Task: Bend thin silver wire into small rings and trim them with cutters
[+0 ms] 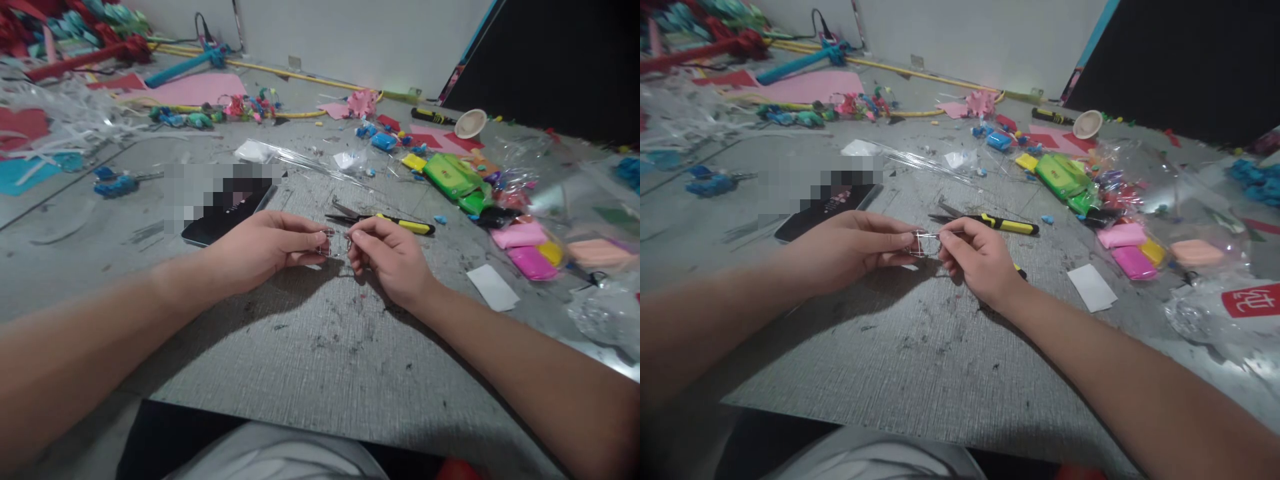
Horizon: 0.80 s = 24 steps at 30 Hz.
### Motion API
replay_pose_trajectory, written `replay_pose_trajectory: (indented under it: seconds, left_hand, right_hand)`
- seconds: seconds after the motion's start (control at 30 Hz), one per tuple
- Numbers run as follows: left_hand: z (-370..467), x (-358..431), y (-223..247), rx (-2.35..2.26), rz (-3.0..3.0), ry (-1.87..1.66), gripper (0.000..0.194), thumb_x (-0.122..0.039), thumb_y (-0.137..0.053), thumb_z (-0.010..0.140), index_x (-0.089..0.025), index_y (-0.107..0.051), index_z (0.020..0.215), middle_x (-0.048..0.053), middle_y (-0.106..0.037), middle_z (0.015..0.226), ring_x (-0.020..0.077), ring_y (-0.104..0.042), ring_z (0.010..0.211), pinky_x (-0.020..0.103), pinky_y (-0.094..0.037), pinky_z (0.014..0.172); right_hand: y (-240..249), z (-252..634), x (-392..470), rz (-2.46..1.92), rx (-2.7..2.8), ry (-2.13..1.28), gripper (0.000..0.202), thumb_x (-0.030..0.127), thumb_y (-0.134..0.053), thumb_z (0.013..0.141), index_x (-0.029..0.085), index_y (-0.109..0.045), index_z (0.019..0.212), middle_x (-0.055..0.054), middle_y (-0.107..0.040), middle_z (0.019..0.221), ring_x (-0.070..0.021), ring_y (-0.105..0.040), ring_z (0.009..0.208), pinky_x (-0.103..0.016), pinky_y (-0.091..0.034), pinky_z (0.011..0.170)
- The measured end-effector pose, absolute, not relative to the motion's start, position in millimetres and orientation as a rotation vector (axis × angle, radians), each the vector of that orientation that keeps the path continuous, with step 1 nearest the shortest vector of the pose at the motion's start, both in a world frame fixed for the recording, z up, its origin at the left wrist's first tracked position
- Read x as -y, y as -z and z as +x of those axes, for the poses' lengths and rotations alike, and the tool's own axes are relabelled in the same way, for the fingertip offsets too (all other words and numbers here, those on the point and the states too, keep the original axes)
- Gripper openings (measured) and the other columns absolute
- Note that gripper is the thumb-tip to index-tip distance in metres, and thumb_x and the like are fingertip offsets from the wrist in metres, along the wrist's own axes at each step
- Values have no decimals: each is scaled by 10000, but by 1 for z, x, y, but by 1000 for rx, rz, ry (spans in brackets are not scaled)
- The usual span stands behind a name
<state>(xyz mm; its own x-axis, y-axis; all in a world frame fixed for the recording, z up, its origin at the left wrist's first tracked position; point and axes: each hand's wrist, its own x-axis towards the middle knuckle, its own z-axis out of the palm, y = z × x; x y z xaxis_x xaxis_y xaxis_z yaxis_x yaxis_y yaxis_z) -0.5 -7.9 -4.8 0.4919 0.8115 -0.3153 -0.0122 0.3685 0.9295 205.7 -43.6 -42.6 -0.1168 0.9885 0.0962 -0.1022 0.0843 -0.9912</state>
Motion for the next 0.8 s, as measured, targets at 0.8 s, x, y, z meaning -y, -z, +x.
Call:
replay_pose_trajectory:
  seconds: [0.8]
  left_hand:
    - [-2, 7, 7, -941, 1070, -657, 125, -198, -831, 759, -168, -837, 881, 75, -791, 873, 155, -737, 786, 273, -618, 840]
  right_hand:
    - [41, 206, 46, -1025, 1322, -1196, 215, 391, -693, 920, 186, -675, 855, 25, -633, 657, -89, -574, 544, -213, -474, 493]
